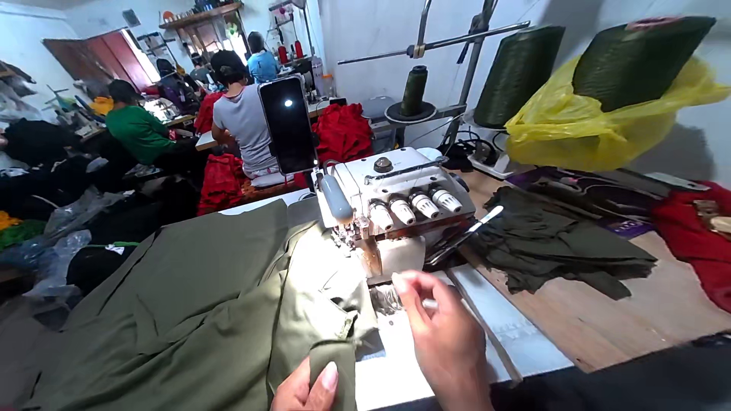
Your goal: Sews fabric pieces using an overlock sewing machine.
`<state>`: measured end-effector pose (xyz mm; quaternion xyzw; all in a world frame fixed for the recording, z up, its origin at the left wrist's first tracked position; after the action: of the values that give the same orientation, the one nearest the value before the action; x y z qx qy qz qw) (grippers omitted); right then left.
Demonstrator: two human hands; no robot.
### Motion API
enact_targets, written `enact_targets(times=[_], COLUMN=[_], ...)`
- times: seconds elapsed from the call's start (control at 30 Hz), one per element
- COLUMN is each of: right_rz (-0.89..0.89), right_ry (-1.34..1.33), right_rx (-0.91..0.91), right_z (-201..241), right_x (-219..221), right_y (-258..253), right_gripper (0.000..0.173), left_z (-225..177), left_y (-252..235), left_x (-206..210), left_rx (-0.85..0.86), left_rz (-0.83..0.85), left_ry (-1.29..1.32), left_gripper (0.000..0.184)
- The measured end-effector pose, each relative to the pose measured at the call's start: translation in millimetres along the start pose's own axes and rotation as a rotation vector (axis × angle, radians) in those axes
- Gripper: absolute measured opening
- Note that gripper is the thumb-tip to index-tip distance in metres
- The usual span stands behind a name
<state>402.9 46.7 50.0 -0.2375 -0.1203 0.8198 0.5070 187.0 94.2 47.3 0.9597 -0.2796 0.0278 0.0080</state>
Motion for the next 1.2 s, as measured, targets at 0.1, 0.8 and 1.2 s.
enact_targets(times=[0.1,0.8,1.2], right_rz=[0.516,0.165,0.233], right_ry=[-0.386,-0.434,-0.567], right_rx=[0.373,0.226,0.372], right_z=[3.0,20.9,10.1], right_x=[21.5,12.9,4.6], right_y=[60.9,50.4,52.6], right_gripper=[0.026,0.012,0.009], left_z=[-4.1,-26.4,-11.9], left_y=[-9.4,-12.7,-15.2], left_x=[7.5,6.0,14.6], left_rx=[0.048,0.498,0.274], left_rz=[-0.061,-0.580,-0.388], left_ry=[-0.055,-0.426,-0.163], left_gripper=[0.028,0.005,0.012])
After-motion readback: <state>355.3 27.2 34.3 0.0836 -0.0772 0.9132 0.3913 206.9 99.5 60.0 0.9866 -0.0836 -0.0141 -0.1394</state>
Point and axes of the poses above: each hand's wrist, its own y-axis away from the middle knuckle, its own x-axis out of the palm, z = x × y, the point moved 9 cm from there along -y, towards the middle knuckle, and after that the axes turned 4 degrees about -z, right-handed, at the moved point
